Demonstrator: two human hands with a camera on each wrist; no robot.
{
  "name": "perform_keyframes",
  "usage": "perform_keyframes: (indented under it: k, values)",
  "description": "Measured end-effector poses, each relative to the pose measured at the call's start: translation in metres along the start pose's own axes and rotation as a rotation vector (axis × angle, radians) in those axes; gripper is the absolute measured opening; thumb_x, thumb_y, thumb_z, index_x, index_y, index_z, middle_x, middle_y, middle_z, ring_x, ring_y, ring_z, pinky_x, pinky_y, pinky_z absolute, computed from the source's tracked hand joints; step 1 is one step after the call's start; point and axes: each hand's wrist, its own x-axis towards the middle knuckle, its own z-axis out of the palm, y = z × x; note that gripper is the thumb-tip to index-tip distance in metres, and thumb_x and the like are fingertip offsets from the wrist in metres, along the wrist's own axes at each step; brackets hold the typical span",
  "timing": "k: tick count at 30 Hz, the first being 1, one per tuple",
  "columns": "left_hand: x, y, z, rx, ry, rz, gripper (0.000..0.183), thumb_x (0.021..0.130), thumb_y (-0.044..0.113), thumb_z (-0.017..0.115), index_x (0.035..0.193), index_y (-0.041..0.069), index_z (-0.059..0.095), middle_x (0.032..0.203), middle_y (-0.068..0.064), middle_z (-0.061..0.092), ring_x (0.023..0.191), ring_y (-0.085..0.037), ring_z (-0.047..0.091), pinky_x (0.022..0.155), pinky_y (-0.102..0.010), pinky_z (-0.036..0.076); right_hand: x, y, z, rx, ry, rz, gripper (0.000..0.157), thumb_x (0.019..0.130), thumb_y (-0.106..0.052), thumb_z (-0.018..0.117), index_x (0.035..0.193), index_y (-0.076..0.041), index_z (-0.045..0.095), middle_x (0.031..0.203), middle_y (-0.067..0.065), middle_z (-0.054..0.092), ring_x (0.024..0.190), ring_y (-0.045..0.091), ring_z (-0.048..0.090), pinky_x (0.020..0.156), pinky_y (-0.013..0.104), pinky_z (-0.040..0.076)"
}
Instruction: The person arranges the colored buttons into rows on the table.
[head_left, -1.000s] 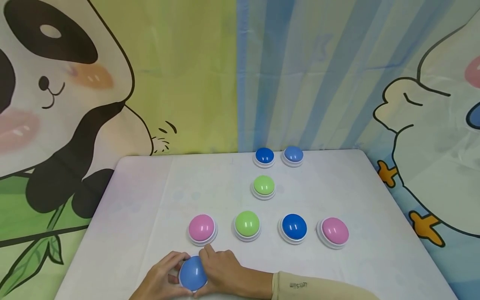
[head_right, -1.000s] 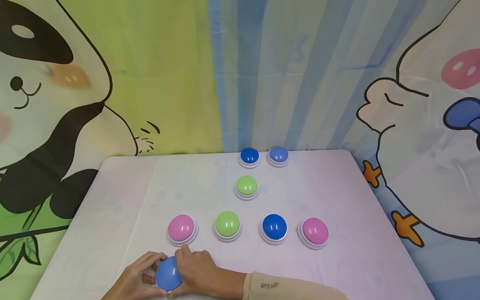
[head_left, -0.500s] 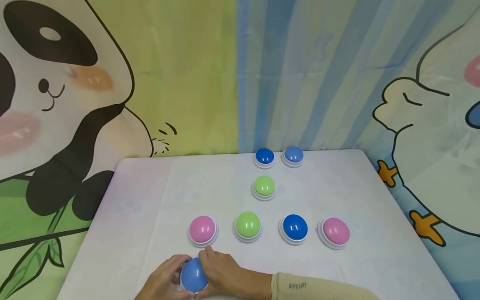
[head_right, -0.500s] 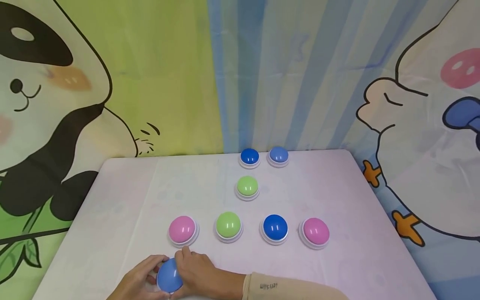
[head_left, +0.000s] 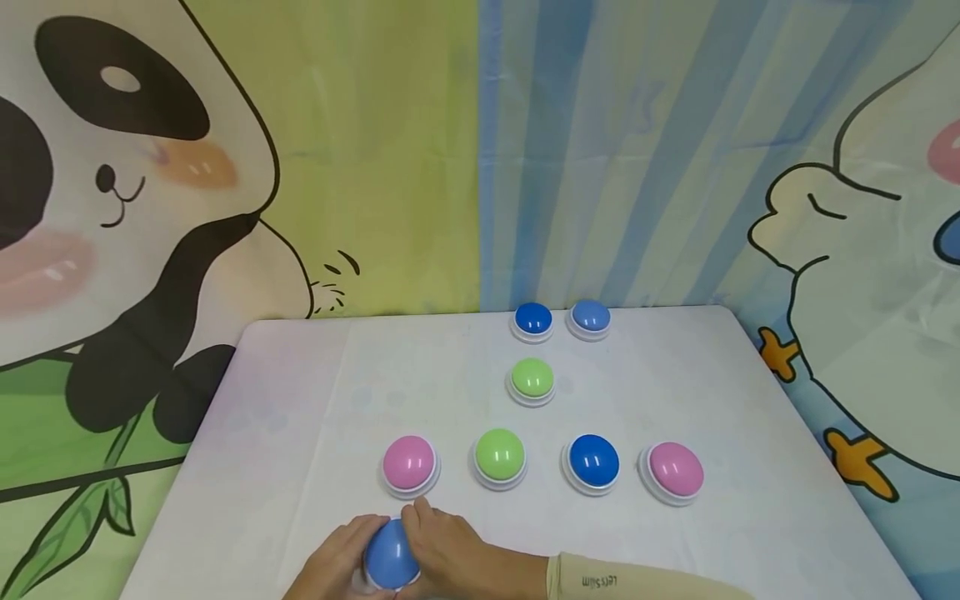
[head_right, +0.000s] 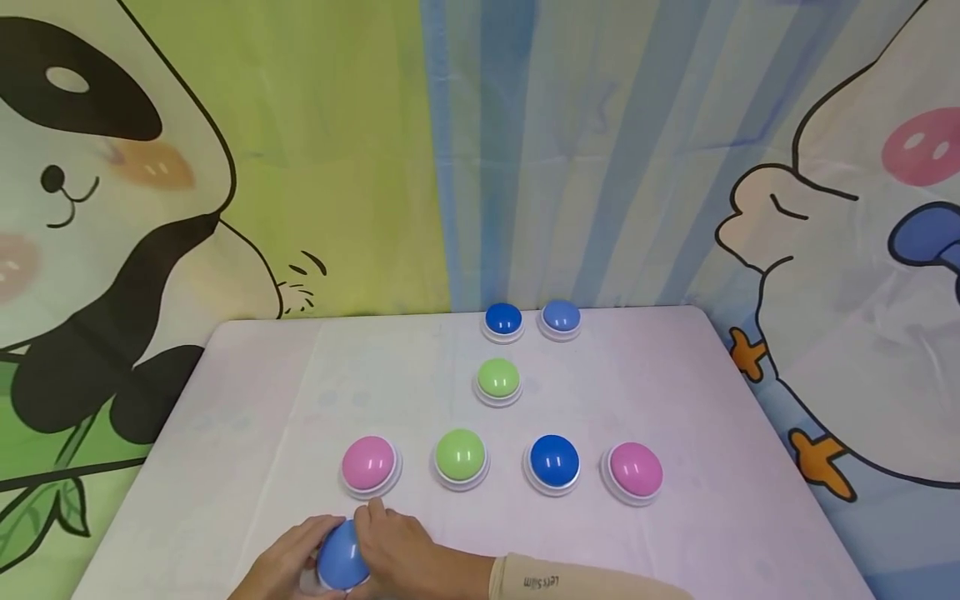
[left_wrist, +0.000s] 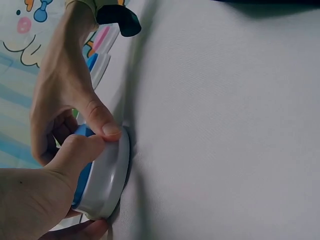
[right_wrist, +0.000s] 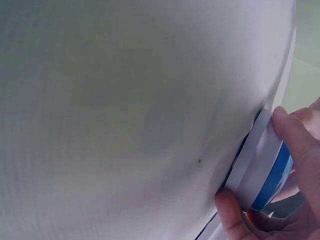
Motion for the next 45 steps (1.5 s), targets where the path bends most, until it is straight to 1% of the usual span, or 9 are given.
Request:
perform_keyframes:
  k: [10,14,19,23,26,31,37,40,45]
  values:
    - [-0.005,0.006,0.009,0.061,0.007,-0.029,0.086,0.063,0.066,0.079,0.120,0.005,0.061,0.112,0.001,0.064,0.084,-0.003,0.053,0.069,-0.023,0.055,-0.009,0.000,-0.006,-0.004,-0.040,0.032,0.080,0.067,-0.070,0.073,0.111,-0.007,0.050,0.086,-0.002,0.045,0.063,0.002,0.043,0.048,0.011,0.042]
    - [-0.008,0.009,0.009,0.047,-0.059,-0.064,0.093,0.063,0.069,0.077,0.125,0.004,0.057,0.116,-0.001,0.063,0.088,-0.006,0.056,0.073,-0.026,0.057,-0.015,0.006,-0.010,0.095,-0.105,0.055,0.081,0.069,-0.069,0.073,0.115,-0.007,0.051,0.089,-0.003,0.049,0.069,0.001,0.045,0.057,0.013,0.048]
    - [-0.003,0.019,-0.009,-0.009,-0.235,-0.231,0.108,0.060,0.077,0.072,0.135,0.003,0.046,0.121,-0.003,0.059,0.097,-0.011,0.059,0.078,-0.035,0.059,-0.031,0.017,-0.020,0.207,-0.132,0.045,0.086,0.074,-0.062,0.073,0.129,0.000,0.050,0.102,0.002,0.057,0.084,0.003,0.055,0.071,0.018,0.055]
    - [0.018,0.028,-0.027,-0.025,-0.170,-0.335,0.097,0.062,0.064,0.081,0.135,0.007,0.051,0.120,-0.002,0.062,0.096,-0.013,0.061,0.076,-0.032,0.060,-0.047,0.030,-0.033,0.247,-0.105,0.060,0.080,0.083,-0.058,0.067,0.135,0.000,0.048,0.111,0.006,0.059,0.095,0.008,0.059,0.080,0.022,0.057]
    - [0.041,0.025,-0.036,-0.030,-0.040,-0.242,0.085,0.063,0.042,0.088,0.133,0.009,0.054,0.119,-0.002,0.064,0.096,-0.012,0.063,0.076,-0.029,0.060,-0.054,0.044,-0.049,0.241,-0.026,0.089,0.071,0.088,-0.053,0.064,0.135,-0.001,0.049,0.112,0.007,0.062,0.098,0.012,0.062,0.083,0.026,0.057]
    - [0.096,0.017,-0.044,0.005,0.072,-0.002,0.078,0.068,0.029,0.087,0.134,0.008,0.053,0.124,-0.004,0.062,0.109,-0.017,0.061,0.088,-0.036,0.057,-0.047,0.081,-0.082,0.242,0.186,0.113,0.061,0.089,-0.039,0.068,0.133,-0.001,0.051,0.108,0.008,0.065,0.093,0.014,0.065,0.079,0.024,0.058]
    - [0.191,0.021,-0.036,-0.088,-0.061,0.002,0.069,0.081,0.027,0.078,0.139,0.005,0.048,0.129,-0.011,0.060,0.117,-0.027,0.059,0.097,-0.042,0.053,-0.012,0.154,-0.118,0.231,0.231,0.271,0.061,0.087,-0.028,0.072,0.133,0.003,0.049,0.116,0.017,0.061,0.094,0.024,0.067,0.075,0.031,0.059]
    - [0.240,0.020,-0.018,-0.151,-0.170,-0.048,0.066,0.086,0.028,0.073,0.140,0.002,0.045,0.131,-0.016,0.058,0.116,-0.029,0.059,0.097,-0.043,0.052,0.010,0.196,-0.124,0.197,0.149,0.398,0.066,0.088,-0.030,0.071,0.137,0.006,0.044,0.127,0.024,0.056,0.102,0.031,0.065,0.083,0.040,0.059]
    - [0.311,0.012,0.024,-0.162,-0.284,-0.116,0.064,0.092,0.024,0.066,0.144,-0.002,0.039,0.142,-0.020,0.050,0.133,-0.033,0.048,0.111,-0.045,0.041,0.042,0.260,-0.111,0.176,0.031,0.472,0.074,0.089,-0.031,0.070,0.140,0.010,0.036,0.135,0.031,0.045,0.118,0.041,0.055,0.098,0.049,0.051]
